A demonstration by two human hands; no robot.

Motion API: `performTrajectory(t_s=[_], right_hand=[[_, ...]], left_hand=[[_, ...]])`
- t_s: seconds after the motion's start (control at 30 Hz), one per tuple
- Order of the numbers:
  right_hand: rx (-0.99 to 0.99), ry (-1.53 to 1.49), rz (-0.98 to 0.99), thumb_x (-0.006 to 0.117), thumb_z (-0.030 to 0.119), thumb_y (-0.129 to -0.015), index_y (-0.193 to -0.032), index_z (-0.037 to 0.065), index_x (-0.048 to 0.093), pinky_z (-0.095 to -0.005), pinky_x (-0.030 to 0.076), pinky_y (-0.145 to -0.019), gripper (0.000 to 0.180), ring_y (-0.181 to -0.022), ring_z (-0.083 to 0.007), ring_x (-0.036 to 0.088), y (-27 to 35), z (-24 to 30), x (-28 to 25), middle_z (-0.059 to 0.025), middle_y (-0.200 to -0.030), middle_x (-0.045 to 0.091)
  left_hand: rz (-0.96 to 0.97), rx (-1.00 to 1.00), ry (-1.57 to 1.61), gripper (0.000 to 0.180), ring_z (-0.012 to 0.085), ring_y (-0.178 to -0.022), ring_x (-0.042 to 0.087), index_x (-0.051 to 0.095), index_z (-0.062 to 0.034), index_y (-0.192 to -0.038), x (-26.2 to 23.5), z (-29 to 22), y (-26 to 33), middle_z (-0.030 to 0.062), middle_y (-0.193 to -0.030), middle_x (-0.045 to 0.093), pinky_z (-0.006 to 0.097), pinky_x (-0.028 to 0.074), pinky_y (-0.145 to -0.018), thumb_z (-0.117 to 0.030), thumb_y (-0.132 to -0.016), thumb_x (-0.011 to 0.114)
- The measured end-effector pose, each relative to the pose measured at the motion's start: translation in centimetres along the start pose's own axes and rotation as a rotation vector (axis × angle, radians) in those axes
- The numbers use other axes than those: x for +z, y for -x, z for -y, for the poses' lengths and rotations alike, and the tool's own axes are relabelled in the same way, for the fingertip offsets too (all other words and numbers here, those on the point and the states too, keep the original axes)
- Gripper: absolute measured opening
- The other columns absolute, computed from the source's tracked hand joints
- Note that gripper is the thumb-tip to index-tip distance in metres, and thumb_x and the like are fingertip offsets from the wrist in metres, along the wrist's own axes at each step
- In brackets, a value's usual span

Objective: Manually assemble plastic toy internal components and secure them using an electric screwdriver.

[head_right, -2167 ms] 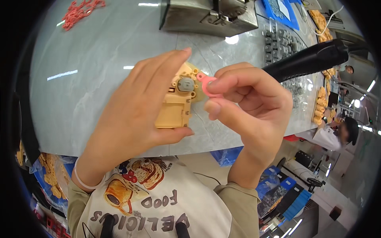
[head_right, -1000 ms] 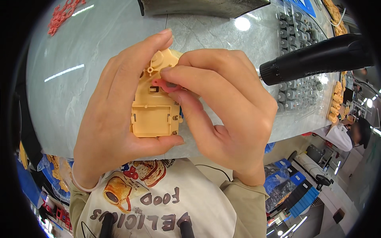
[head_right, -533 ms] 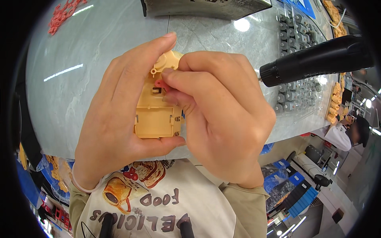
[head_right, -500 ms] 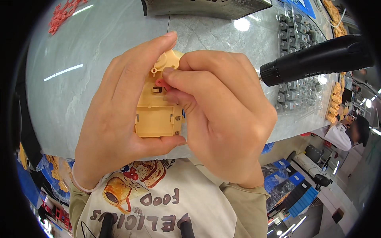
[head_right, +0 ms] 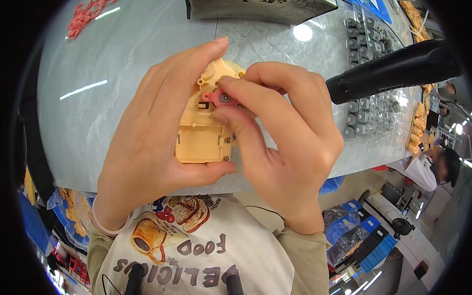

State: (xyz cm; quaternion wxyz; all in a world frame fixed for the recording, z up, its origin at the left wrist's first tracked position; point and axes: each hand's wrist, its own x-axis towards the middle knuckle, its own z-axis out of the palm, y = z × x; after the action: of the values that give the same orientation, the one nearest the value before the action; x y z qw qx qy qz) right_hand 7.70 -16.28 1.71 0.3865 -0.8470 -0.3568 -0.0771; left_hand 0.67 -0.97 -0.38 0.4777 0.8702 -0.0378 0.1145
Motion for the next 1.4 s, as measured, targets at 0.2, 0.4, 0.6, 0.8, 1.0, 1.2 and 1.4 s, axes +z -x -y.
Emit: performTrajectory(t_s=[0.2,0.4,0.6,0.8,1.0,1.2,1.4], right_hand=[[-0.05,0.048,0.092,0.076,-0.01,-0.061,-0.081,-0.004,0.068,-0.0277,0.045,-0.073,0.022,-0.084,-0.018,0.057,-1.0,0.1,-0.2,-0.0084,-0.09,0.064],[-0.011,0.055,0.121,0.077,-0.006,-0.063,-0.079,-0.003,0.065,-0.0278,0.043,-0.074,0.02,-0.084,-0.0171,0.053,-1.2,0.0,-0.5,-0.008,-0.091,0.06],[0.34,-0.513,0.047,0.071,0.002,-0.081,-0.097,-0.004,0.063,-0.0252,0.04,-0.084,0.02,-0.094,-0.0143,0.053,0.3,-1.0,-0.9,-0.0078,-0.105,0.059],[0.558,-0.878,-0.009,0.067,-0.001,-0.086,-0.106,-0.001,0.057,-0.0242,0.042,-0.084,0.022,-0.095,-0.0112,0.052,0.7,-2.2,0.2,-0.0055,-0.105,0.057],[0.535,-0.831,0.003,0.063,-0.004,-0.084,-0.097,0.003,0.053,-0.0253,0.037,-0.093,0.017,-0.101,-0.0128,0.051,0.8,-2.0,0.6,-0.0097,-0.11,0.055],[0.482,-0.866,-0.053,0.063,-0.004,-0.085,-0.094,0.006,0.049,-0.0255,0.036,-0.093,0.019,-0.102,-0.0117,0.048,1.6,-2.2,1.5,-0.0108,-0.113,0.054],[0.473,-0.848,-0.047,0.062,-0.003,-0.086,-0.096,0.005,0.05,-0.0246,0.037,-0.092,0.018,-0.102,-0.0114,0.048,1.3,-2.1,1.3,-0.0105,-0.114,0.054]], left_hand=[[0.005,0.01,-0.023,0.097,0.0338,-0.12,0.051,0.045,-0.0068,-0.141,0.0,0.2,-0.1,0.0119,-0.136,0.052,0.04,0.045,-0.1,-0.01,-0.052,0.082],[0.015,0.024,-0.017,0.096,0.0345,-0.121,0.051,0.046,-0.0062,-0.141,-0.4,0.0,-0.1,0.0135,-0.137,0.051,0.041,0.045,-0.1,-0.014,-0.053,0.085],[-0.023,0.166,-0.007,0.085,0.0355,-0.12,0.052,0.049,-0.0045,-0.138,-1.7,-0.8,-0.4,0.0147,-0.136,0.054,0.042,0.041,-0.103,-0.031,-0.066,0.085],[-0.057,0.248,-0.617,0.039,0.0254,-0.108,0.057,0.07,-0.0052,-0.116,-2.7,-0.9,1.3,0.0081,-0.12,0.065,0.038,0.04,-0.097,-0.034,-0.092,0.059],[-0.091,0.284,-0.766,0.039,0.0198,-0.104,0.058,0.074,-0.0063,-0.111,-1.6,-0.1,2.2,-0.0003,-0.117,0.066,0.034,0.04,-0.089,-0.033,-0.094,0.052],[-0.031,0.272,-0.756,0.04,0.0193,-0.104,0.06,0.075,-0.0049,-0.106,-1.7,-0.9,1.9,-0.0025,-0.112,0.069,0.033,0.039,-0.083,-0.032,-0.09,0.05],[-0.059,0.217,-0.753,0.041,0.0195,-0.108,0.06,0.075,-0.0073,-0.108,-1.5,-1.0,1.9,-0.0015,-0.113,0.068,0.033,0.038,-0.086,-0.029,-0.082,0.053]])
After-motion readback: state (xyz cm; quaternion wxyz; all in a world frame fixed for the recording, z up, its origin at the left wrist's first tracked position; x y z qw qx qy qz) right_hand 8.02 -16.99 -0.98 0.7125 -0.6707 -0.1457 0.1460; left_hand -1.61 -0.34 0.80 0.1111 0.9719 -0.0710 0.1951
